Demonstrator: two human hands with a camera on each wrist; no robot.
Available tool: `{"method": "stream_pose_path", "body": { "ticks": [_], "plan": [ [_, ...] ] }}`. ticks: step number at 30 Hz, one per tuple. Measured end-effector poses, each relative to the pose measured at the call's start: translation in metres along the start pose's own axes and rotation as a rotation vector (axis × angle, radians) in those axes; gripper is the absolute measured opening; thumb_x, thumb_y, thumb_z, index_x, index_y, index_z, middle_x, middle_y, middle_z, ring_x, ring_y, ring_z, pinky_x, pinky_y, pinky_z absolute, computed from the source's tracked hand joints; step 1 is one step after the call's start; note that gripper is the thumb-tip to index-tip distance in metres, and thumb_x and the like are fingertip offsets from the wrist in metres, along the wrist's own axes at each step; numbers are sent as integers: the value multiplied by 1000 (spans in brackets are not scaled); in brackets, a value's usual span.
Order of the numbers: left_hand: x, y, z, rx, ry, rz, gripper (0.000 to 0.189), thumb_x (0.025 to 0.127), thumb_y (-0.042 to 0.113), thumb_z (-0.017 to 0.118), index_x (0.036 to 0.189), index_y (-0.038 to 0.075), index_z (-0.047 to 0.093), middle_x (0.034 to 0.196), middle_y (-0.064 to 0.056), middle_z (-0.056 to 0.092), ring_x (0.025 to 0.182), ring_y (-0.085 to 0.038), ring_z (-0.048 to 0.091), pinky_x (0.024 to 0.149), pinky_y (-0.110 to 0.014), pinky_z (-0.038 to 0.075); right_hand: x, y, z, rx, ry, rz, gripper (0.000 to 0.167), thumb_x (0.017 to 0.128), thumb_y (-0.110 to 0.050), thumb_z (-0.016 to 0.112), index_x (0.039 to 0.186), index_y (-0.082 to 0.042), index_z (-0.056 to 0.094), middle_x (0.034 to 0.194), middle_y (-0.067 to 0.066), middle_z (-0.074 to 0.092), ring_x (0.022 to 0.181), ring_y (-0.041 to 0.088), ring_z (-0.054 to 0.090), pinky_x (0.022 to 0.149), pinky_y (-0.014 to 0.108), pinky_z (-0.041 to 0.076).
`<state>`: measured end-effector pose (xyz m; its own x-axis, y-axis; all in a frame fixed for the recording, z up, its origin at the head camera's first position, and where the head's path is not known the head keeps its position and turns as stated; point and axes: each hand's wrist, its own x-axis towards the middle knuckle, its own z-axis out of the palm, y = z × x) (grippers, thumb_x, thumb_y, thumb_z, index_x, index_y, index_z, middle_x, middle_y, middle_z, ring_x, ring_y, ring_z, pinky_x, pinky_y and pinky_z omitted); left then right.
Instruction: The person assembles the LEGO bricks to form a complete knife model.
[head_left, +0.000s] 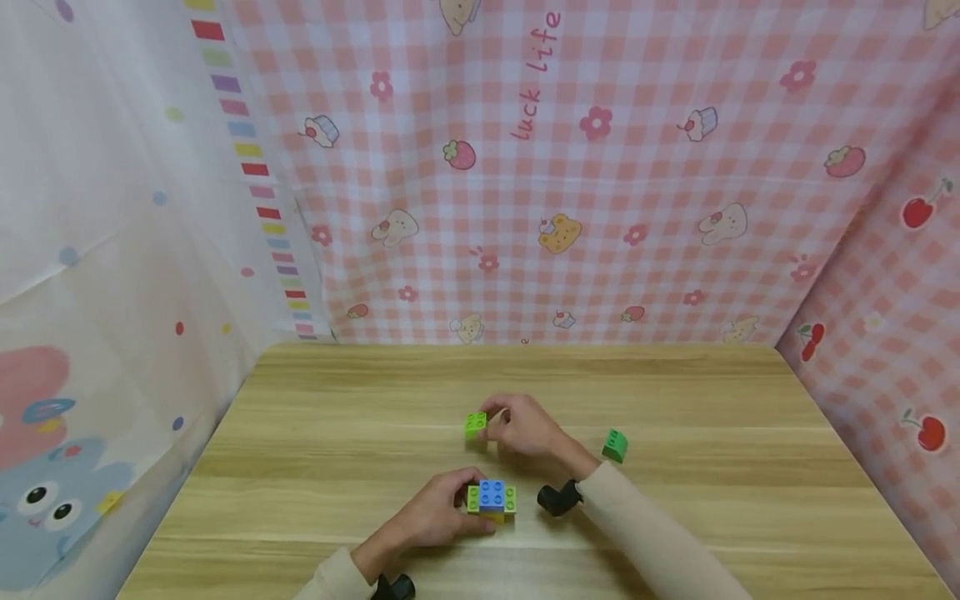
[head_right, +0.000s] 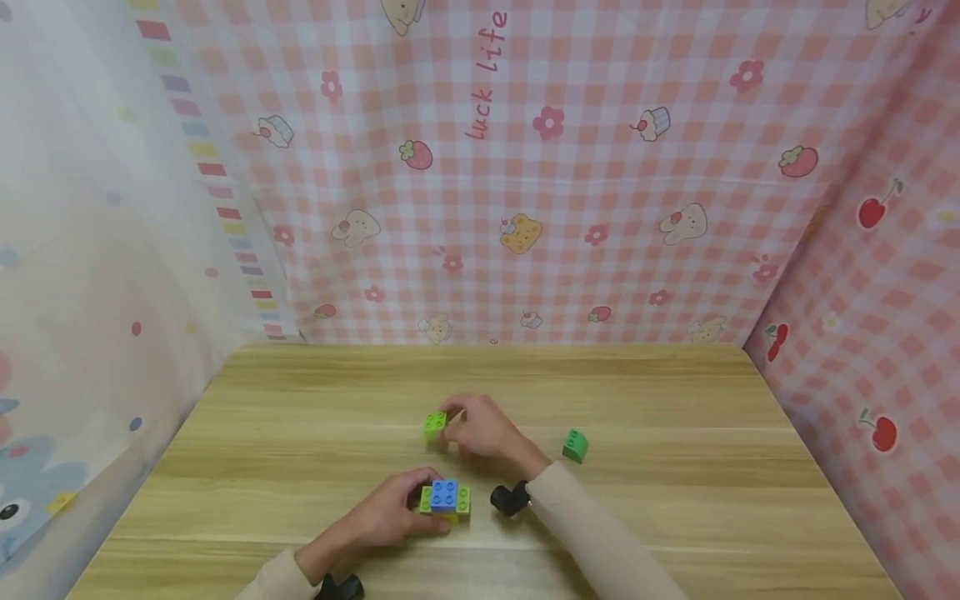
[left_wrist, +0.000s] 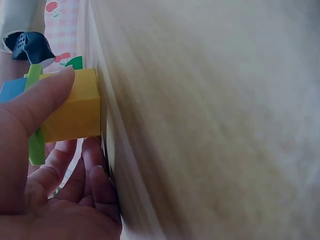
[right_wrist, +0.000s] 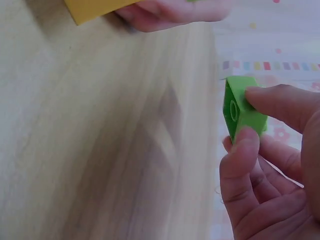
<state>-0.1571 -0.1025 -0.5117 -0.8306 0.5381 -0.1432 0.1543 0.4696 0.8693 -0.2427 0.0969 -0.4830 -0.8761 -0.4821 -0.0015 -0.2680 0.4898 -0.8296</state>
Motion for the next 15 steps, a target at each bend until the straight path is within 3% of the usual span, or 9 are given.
{"method": "stream_pose_path", "body": {
  "ticks": [5,15],
  "plan": [
    [0,1,-1,7,-1,-8,34,79,23,85,103,21,61,96,8,63,85,-10,54,72,-24,43,-6,-3,-9,-78,52,-70,34,87,-14,74,119,-6,68,107,2,69,69,10,55,57,24,44],
    [0,1,-1,-8,-13,-18,34,79,22,85,103,21,61,97,9,65,87,-10,56,74,-24,45,-26,-11,-27,-43,99,-39,32,87,-24,77,117,-15,69,105,-2,68,69,12,55,53,23,42]
  ]
}}
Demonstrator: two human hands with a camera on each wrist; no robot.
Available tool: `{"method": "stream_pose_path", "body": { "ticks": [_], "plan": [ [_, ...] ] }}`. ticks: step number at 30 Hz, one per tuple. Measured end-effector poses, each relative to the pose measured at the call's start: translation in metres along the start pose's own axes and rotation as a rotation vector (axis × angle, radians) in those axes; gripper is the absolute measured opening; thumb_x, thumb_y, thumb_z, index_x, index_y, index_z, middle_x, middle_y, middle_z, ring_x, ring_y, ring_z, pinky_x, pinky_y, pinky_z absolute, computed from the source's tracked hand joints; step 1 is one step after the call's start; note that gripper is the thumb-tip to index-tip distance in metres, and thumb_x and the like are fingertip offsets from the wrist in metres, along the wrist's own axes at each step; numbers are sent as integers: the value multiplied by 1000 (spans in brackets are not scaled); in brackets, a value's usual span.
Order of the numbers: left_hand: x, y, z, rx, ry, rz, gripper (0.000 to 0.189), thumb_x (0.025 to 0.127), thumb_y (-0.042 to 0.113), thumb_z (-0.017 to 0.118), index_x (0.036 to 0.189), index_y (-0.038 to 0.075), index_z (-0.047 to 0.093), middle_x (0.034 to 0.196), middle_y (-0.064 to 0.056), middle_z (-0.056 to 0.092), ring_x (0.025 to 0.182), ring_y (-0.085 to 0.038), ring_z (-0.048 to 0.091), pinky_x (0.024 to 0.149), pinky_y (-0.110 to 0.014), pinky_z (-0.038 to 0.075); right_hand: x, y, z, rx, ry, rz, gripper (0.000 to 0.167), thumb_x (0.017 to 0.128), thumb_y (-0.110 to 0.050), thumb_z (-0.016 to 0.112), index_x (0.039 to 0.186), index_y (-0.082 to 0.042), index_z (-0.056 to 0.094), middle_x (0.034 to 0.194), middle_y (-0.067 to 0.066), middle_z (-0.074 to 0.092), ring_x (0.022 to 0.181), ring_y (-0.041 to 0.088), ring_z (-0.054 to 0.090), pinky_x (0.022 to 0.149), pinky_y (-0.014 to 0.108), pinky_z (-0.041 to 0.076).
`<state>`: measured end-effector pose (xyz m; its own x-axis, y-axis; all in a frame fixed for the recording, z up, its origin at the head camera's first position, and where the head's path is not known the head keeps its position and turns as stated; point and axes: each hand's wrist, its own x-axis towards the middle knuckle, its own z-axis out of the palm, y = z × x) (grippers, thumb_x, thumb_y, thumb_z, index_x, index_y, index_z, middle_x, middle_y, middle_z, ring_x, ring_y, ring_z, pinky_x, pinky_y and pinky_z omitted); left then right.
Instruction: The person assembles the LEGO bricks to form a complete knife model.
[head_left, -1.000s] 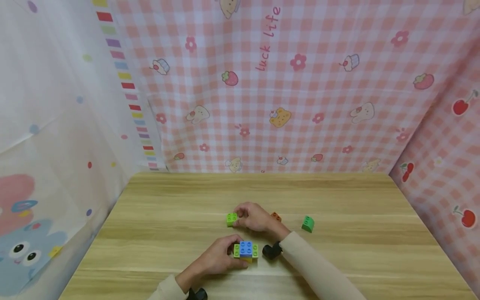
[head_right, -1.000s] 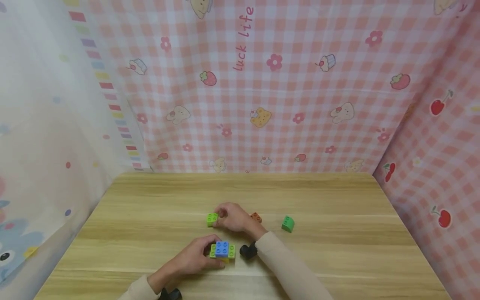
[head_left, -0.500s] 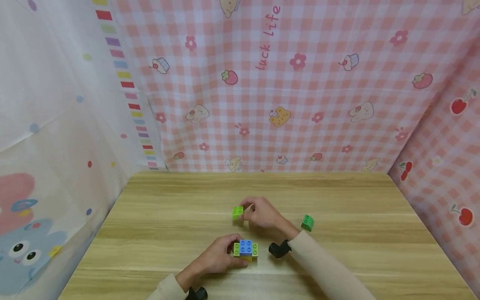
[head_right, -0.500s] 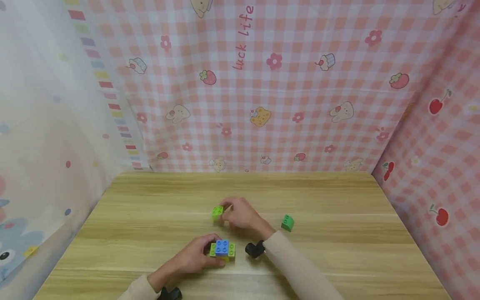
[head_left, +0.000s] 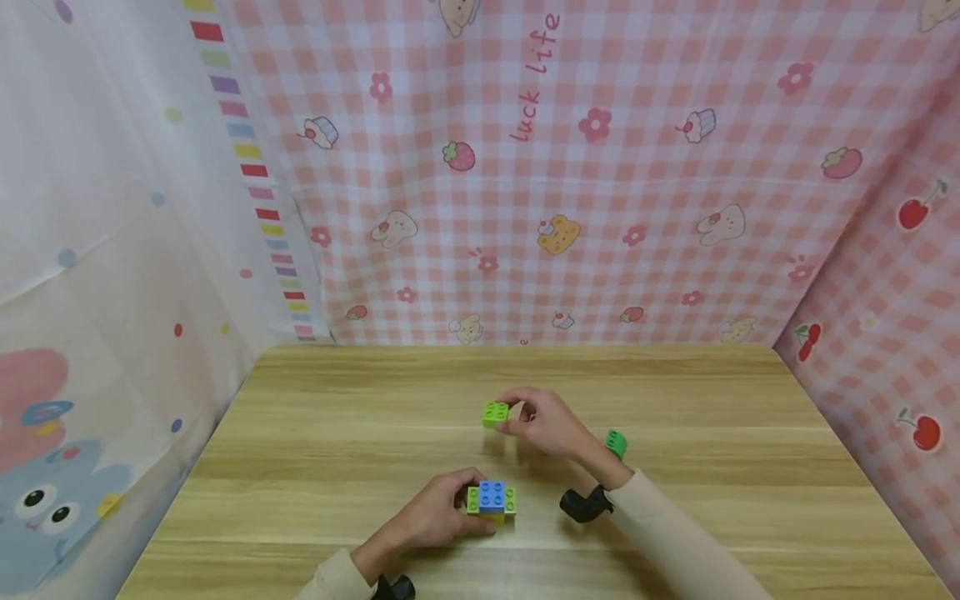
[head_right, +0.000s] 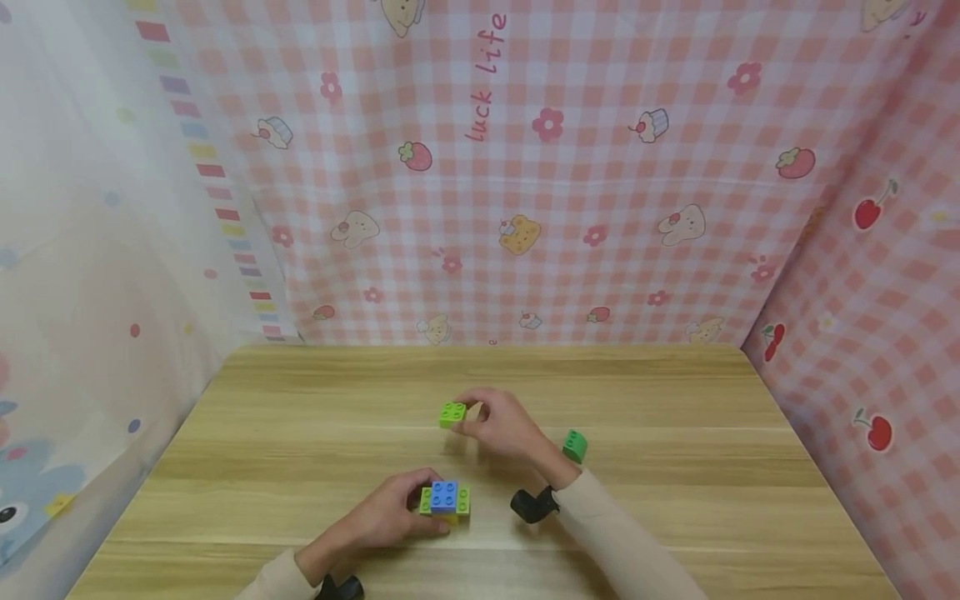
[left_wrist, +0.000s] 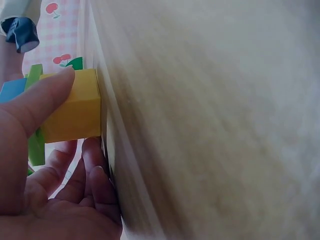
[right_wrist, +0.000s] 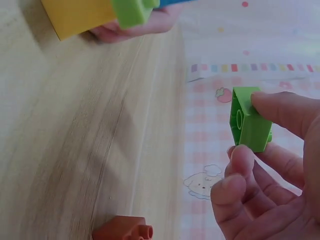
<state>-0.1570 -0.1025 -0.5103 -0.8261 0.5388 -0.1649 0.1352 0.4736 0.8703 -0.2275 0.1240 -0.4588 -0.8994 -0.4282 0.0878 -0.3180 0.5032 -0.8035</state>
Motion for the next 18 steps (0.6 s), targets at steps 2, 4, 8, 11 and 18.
{"method": "stream_pose_path", "body": {
  "ticks": [2,4,8,11,18],
  "plan": [
    [0,1,0,0,1,-2,34,79,22,85,103,21,61,97,9,65,87,-10,56,74,-24,45,-5,0,-2,5,7,-13,33,87,-23,77,118,-14,69,109,-1,67,68,12,55,52,23,42],
    [0,1,1,2,2,-1,34,78,22,85,103,21,61,97,9,64,87,-10,56,74,-24,45,-10,-1,-4,20,9,-30,34,88,-22,77,119,-13,68,110,1,66,68,12,55,52,23,42],
    [0,2,1,3,6,3,35,78,21,86,103,21,62,96,9,64,85,-10,56,72,-24,44,-21,-3,-7,51,1,-54,35,88,-22,76,121,-11,67,103,1,66,66,10,54,54,22,42],
    [0,2,1,4,8,-1,35,78,21,86,103,21,62,95,9,64,84,-10,55,71,-24,43,-28,-5,-9,70,-6,-63,36,88,-20,76,122,-11,66,88,-2,64,63,8,51,55,21,41],
    [-1,1,1,10,20,3,34,78,21,86,101,20,61,93,8,63,83,-10,54,70,-24,43,-45,-12,-6,140,-35,-78,37,89,-15,74,124,-10,64,78,0,58,64,9,51,55,21,41]
  ]
}}
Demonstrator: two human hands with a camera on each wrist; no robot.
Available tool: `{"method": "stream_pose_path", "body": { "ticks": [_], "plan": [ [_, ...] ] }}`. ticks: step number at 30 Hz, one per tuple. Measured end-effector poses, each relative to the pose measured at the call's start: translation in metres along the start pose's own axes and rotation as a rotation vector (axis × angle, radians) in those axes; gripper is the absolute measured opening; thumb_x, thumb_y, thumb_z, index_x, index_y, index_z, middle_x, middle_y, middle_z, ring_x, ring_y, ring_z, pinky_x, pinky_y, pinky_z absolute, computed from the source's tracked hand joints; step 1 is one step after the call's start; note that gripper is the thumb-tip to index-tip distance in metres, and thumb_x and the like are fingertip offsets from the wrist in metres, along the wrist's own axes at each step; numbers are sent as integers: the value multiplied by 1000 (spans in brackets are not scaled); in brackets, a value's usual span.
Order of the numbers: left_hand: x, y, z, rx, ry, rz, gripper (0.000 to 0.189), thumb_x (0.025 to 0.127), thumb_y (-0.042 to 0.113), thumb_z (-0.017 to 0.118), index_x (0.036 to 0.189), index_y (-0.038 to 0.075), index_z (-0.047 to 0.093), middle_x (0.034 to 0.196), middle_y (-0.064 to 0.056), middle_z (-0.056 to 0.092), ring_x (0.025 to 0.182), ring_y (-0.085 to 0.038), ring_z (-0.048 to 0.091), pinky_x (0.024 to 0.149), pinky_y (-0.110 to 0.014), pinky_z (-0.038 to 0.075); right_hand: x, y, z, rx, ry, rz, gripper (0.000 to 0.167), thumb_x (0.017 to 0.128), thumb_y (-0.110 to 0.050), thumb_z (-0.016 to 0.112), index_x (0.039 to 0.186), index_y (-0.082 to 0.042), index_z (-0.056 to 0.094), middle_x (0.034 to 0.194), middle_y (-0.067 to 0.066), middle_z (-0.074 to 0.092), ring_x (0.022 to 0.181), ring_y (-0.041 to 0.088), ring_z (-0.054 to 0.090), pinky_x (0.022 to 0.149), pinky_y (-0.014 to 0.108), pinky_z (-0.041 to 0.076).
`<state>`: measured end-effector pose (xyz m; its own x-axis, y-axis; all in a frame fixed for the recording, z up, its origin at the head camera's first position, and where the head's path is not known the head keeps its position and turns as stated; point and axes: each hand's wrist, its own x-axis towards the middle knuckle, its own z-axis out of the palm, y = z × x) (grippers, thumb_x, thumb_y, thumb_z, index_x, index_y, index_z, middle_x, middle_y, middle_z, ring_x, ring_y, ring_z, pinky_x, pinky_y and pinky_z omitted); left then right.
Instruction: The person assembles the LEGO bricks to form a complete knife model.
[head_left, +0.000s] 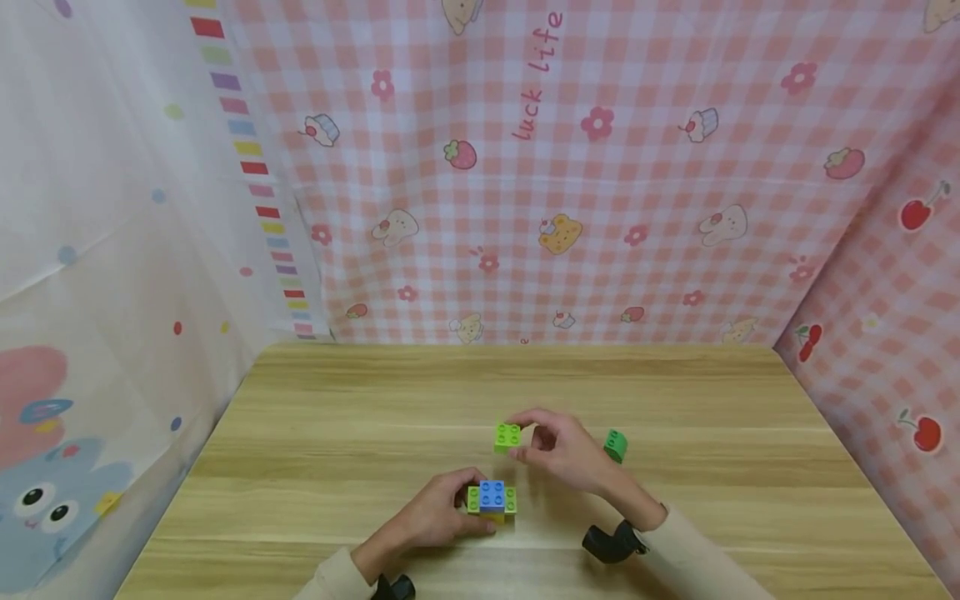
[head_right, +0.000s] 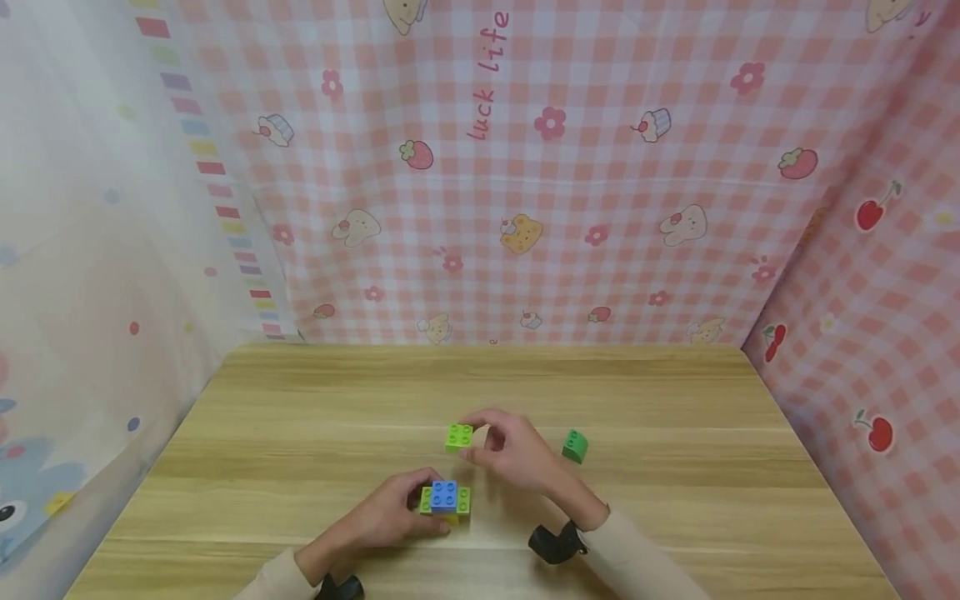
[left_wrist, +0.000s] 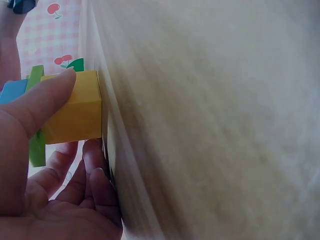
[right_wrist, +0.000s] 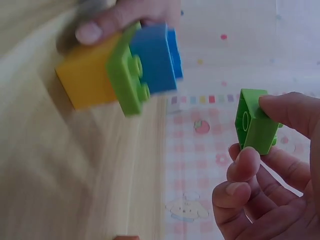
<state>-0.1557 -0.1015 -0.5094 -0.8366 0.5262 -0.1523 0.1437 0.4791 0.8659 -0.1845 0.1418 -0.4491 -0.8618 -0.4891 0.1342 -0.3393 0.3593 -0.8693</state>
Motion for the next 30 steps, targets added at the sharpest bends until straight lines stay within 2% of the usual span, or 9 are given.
{"method": "stream_pose_path", "body": {
  "ticks": [10,16,25,30],
  "plan": [
    [0,0,-1,-9,-5,13,34,79,21,85,104,20,61,95,8,63,84,-10,54,72,-24,44,-11,-3,15,-28,-51,-18,33,88,-19,77,119,-14,66,78,-1,57,65,6,49,58,19,41],
    [0,0,-1,0,-3,25,34,79,21,85,103,21,61,95,8,63,85,-9,55,74,-25,44,-16,-2,22,3,-68,-42,34,87,-20,77,119,-12,67,81,-1,57,65,5,48,57,19,40],
    [0,-1,0,41,-1,42,34,79,25,84,104,23,62,94,10,62,85,-8,55,74,-25,45,-22,2,32,4,-105,-54,36,87,-21,77,121,-14,66,89,8,61,67,3,49,59,18,42],
    [-1,-1,1,44,0,43,37,78,26,85,107,24,62,96,10,62,87,-8,56,76,-26,45,-23,3,34,-17,-119,-70,36,87,-21,77,121,-16,66,96,2,63,68,1,50,59,18,44]
  ]
}}
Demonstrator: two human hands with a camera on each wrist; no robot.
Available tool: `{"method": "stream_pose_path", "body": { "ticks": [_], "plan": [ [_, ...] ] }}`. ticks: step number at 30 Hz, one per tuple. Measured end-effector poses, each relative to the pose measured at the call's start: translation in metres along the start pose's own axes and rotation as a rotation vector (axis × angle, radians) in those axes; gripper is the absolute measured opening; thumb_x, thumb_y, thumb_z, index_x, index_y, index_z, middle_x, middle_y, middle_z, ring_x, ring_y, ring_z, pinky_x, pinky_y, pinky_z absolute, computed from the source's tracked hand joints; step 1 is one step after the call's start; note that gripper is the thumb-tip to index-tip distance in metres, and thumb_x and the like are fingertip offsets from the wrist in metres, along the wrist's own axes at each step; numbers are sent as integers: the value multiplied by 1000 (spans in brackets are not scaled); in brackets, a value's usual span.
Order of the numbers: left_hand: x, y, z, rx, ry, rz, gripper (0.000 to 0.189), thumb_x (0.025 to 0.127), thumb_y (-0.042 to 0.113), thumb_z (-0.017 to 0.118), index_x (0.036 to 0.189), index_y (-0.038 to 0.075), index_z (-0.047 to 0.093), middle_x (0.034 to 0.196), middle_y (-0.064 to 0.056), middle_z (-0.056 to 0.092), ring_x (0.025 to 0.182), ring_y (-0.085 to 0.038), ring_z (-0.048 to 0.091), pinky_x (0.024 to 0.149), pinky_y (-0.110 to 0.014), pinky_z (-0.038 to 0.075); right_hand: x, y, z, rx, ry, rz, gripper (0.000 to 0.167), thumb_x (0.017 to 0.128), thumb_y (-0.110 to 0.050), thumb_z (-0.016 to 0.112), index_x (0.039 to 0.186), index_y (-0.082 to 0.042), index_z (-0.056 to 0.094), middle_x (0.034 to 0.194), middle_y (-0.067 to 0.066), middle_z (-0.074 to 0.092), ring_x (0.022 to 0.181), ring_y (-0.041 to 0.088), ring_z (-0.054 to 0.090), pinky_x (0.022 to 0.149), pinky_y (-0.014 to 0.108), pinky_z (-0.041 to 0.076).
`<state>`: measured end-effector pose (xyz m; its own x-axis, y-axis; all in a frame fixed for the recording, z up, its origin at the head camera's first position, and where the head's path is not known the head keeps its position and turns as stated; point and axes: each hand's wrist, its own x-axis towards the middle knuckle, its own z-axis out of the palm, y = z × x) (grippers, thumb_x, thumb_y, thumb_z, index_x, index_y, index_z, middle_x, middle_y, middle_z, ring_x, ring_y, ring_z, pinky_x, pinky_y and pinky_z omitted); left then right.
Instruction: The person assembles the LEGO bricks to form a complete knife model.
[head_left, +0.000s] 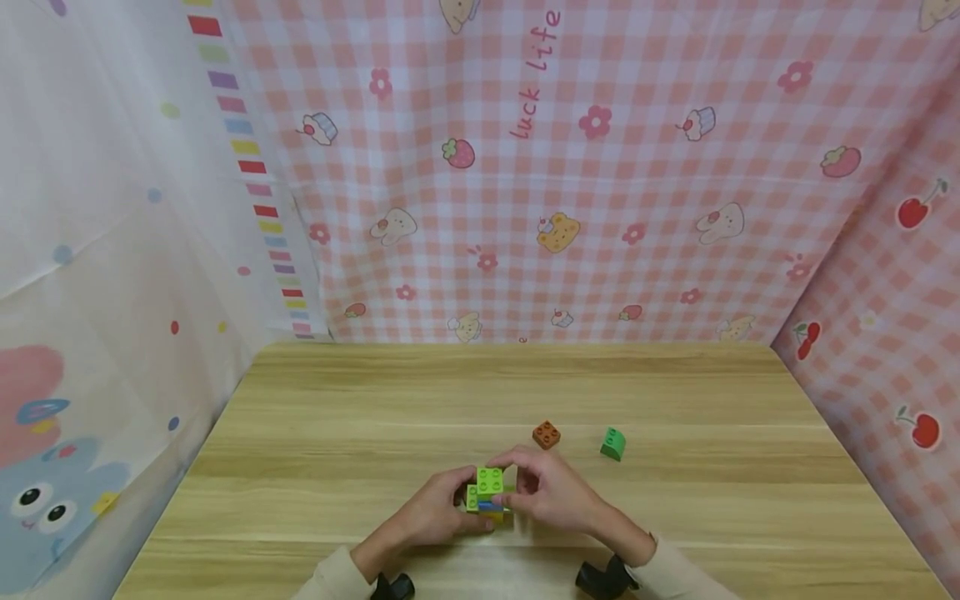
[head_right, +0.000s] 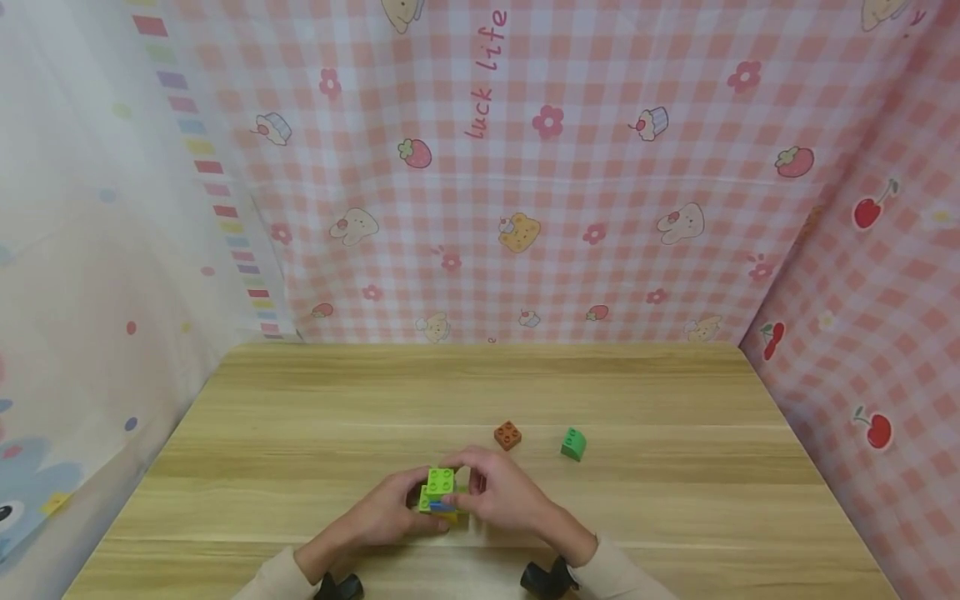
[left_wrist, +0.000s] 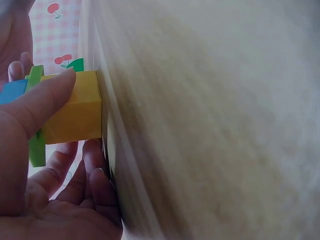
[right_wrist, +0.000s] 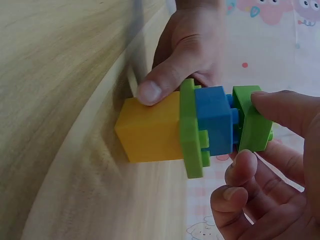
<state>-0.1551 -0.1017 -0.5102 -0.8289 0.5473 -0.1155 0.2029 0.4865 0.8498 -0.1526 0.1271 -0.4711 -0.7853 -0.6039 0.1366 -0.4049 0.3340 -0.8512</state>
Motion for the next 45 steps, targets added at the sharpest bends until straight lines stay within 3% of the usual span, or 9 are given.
{"method": "stream_pose_path", "body": {
  "ticks": [4,14,26,45],
  "plan": [
    [1,0,0,-9,-4,-3,36,79,26,85,106,24,62,96,9,62,88,-9,56,76,-27,45,0,1,0,-4,4,-6,36,87,-21,77,121,-16,66,97,-3,63,68,1,50,58,19,44],
    [0,1,0,-30,-2,-6,34,79,25,85,104,25,62,96,9,62,89,-10,56,76,-28,45,-2,6,3,3,19,-43,35,88,-22,77,120,-14,66,94,5,64,66,1,49,57,19,44],
    [0,0,0,-17,-1,-6,32,79,28,85,102,25,62,94,8,61,85,-10,55,72,-27,44,-3,6,8,-39,56,-50,38,86,-27,79,120,-18,65,100,-7,62,66,-1,49,56,19,44],
    [2,-2,1,-17,-4,-9,32,78,26,85,100,25,62,94,8,62,85,-10,55,72,-27,44,-1,6,12,-20,91,-71,34,85,-23,79,115,-12,66,92,3,64,64,-1,46,53,18,41]
  ]
}}
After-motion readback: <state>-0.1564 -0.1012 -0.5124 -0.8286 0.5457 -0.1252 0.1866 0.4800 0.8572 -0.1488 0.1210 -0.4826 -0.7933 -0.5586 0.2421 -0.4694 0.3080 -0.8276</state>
